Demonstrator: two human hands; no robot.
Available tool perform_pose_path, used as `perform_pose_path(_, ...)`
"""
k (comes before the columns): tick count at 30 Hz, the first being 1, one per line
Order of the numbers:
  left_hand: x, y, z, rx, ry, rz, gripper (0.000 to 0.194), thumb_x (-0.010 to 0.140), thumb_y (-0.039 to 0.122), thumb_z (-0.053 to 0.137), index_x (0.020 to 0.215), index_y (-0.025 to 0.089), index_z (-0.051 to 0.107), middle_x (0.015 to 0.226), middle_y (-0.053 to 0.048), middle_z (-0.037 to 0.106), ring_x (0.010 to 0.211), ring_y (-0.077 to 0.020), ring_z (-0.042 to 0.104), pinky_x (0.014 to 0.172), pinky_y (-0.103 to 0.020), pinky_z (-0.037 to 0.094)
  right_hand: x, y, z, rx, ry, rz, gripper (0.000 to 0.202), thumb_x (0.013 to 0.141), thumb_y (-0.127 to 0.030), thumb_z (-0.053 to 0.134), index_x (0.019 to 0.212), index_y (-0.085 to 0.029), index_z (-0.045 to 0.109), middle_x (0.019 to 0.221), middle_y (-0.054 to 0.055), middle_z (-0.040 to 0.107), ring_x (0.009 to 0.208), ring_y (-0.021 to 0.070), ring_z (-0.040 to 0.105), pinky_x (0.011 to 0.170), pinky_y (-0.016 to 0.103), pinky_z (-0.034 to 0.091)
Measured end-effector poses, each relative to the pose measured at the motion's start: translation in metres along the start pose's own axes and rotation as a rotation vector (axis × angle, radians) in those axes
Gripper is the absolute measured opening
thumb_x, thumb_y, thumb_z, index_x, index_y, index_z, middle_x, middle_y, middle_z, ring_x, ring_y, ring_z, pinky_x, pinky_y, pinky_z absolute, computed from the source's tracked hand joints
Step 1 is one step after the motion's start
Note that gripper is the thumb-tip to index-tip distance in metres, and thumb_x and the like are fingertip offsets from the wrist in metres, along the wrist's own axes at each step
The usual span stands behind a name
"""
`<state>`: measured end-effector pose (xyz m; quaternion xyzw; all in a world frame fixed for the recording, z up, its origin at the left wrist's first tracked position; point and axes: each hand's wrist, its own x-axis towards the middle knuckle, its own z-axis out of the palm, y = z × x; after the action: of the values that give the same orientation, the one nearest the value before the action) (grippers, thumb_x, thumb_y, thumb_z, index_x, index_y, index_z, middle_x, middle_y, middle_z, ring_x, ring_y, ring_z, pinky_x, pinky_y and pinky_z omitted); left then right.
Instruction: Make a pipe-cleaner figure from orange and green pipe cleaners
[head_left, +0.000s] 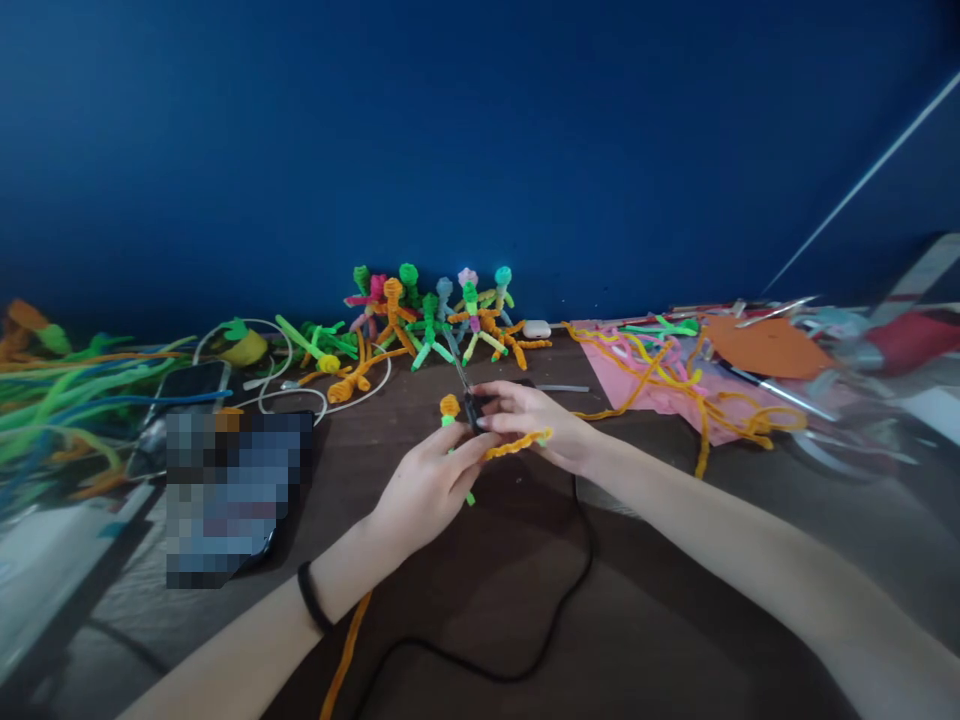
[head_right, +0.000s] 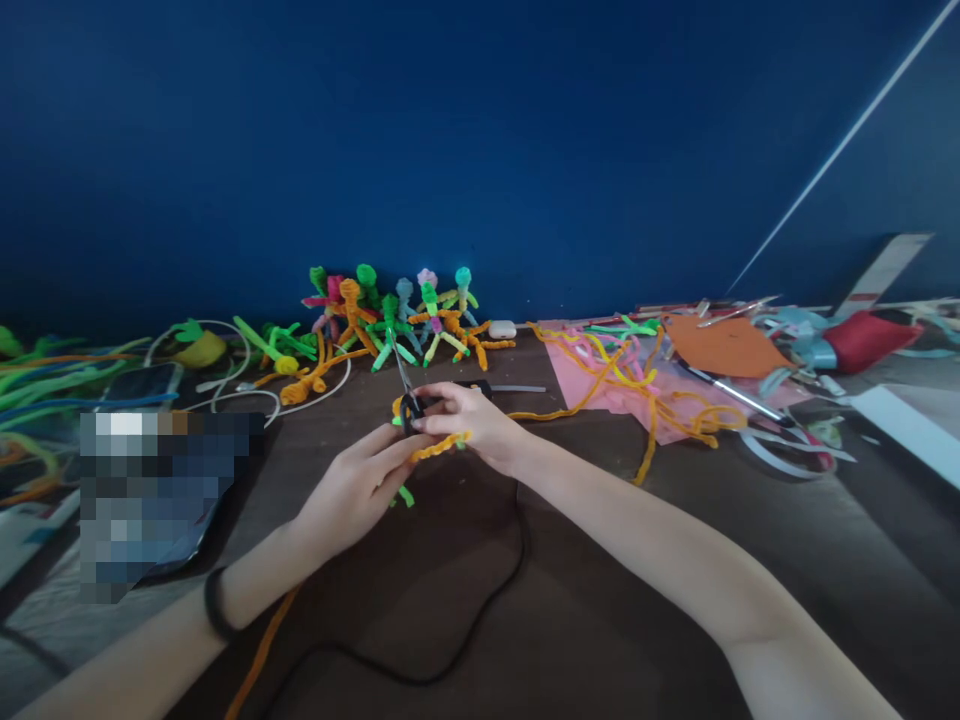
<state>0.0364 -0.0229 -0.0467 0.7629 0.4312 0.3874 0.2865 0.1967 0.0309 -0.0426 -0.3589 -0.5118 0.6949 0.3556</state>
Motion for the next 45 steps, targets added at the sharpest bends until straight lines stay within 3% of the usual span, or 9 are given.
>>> perform_pose_path(3, 0.004, 0.004, -0.002, -0.239, 0.002, -0.147, 0.014, 0.075, 0.024, 0.057, 0.081, 0.02, 0.07, 0.079, -0.006, 0.062, 0.071, -0.0171, 0.057, 0.068, -0.024, 0.042, 0.002, -0.001, -0.001, -0.042, 0.089, -0.063, 0.041, 0.063, -0.019, 0.066, 0.102, -0.019, 0.053, 0.072, -0.002, 0.053, 0.053, 0.0059, 0.048, 0.042, 0.018, 0.033)
perform_pose_path(7, 0.012, 0.0, -0.014, -0.65, -0.034, -0.362, 0.029, 0.081, 0.035, 0.048, 0.099, 0.017, 0.062, 0.068, -0.004, 0.061, 0.049, -0.0123, 0.055, 0.048, -0.023, 0.042, 0.004, -0.004, -0.009, -0.036, 0.128, -0.132, 0.04, 0.06, -0.022, 0.069, 0.098, -0.018, 0.054, 0.068, -0.004, 0.047, 0.049, 0.004, 0.039, 0.039, 0.017, 0.026)
perform_pose_path(11, 0.02, -0.013, -0.036, -1.027, 0.14, -0.418, 0.024, 0.085, 0.031, 0.043, 0.087, 0.015, 0.061, 0.044, 0.008, 0.034, 0.03, -0.0027, 0.026, 0.034, -0.016, 0.026, 0.003, -0.008, -0.019, -0.101, 0.036, -0.106, 0.04, 0.063, -0.025, 0.068, 0.1, -0.018, 0.054, 0.071, -0.001, 0.053, 0.05, 0.0044, 0.041, 0.039, 0.017, 0.027)
perform_pose_path(13, 0.025, -0.018, -0.046, -1.151, 0.223, -0.445, 0.028, 0.088, 0.027, 0.035, 0.074, 0.015, 0.057, 0.043, 0.008, 0.029, 0.03, -0.0029, 0.022, 0.034, -0.016, 0.024, 0.002, -0.009, -0.021, -0.131, -0.014, -0.093, 0.042, 0.066, -0.026, 0.066, 0.104, -0.019, 0.051, 0.072, 0.0, 0.057, 0.046, 0.0038, 0.04, 0.039, 0.017, 0.029)
perform_pose_path(20, 0.031, -0.025, -0.055, -1.276, 0.347, -0.482, 0.028, 0.082, 0.011, 0.029, 0.064, 0.013, 0.05, 0.047, 0.005, 0.032, 0.035, -0.0042, 0.03, 0.038, -0.016, 0.031, -0.002, -0.014, -0.023, -0.304, -0.221, -0.036, 0.037, 0.069, -0.028, 0.065, 0.101, -0.017, 0.051, 0.065, -0.002, 0.05, 0.053, 0.0052, 0.043, 0.039, 0.015, 0.021)
perform_pose_path(27, 0.024, -0.022, -0.047, -1.178, 0.224, -0.545, 0.021, 0.082, 0.02, 0.046, 0.097, 0.015, 0.059, 0.057, 0.002, 0.044, 0.041, -0.0056, 0.04, 0.034, -0.014, 0.029, -0.001, -0.017, -0.033, -0.463, -0.316, -0.133, 0.03, 0.076, -0.04, 0.057, 0.092, -0.015, 0.049, 0.062, -0.004, 0.046, 0.055, 0.0064, 0.042, 0.054, 0.021, 0.034)
perform_pose_path(32, 0.026, -0.021, -0.046, -1.165, 0.298, -0.546, 0.026, 0.085, 0.016, 0.035, 0.075, 0.009, 0.058, 0.054, 0.001, 0.04, 0.038, -0.0043, 0.034, 0.032, -0.014, 0.025, -0.003, -0.022, -0.035, -0.527, -0.371, -0.102, 0.027, 0.083, -0.04, 0.047, 0.093, -0.015, 0.048, 0.059, -0.005, 0.044, 0.053, 0.0068, 0.041, 0.054, 0.02, 0.033)
perform_pose_path(40, 0.029, -0.024, -0.045, -1.417, 0.33, -0.482, 0.027, 0.089, 0.019, 0.03, 0.073, 0.015, 0.05, 0.056, 0.002, 0.04, 0.044, -0.0053, 0.039, 0.043, -0.015, 0.034, -0.013, -0.031, -0.032, -0.709, -0.785, 0.092, 0.024, 0.081, -0.033, 0.051, 0.095, -0.014, 0.054, 0.076, 0.001, 0.049, 0.059, 0.0062, 0.043, 0.056, 0.02, 0.036)
perform_pose_path(45, 0.03, -0.017, -0.04, -1.449, 0.323, -0.466, 0.028, 0.09, 0.022, 0.029, 0.074, 0.016, 0.05, 0.055, 0.003, 0.037, 0.043, -0.0052, 0.036, 0.043, -0.015, 0.032, -0.014, -0.029, -0.023, -0.739, -0.89, 0.122, 0.026, 0.08, -0.034, 0.052, 0.096, -0.014, 0.054, 0.08, 0.002, 0.052, 0.064, 0.0075, 0.044, 0.06, 0.02, 0.037)
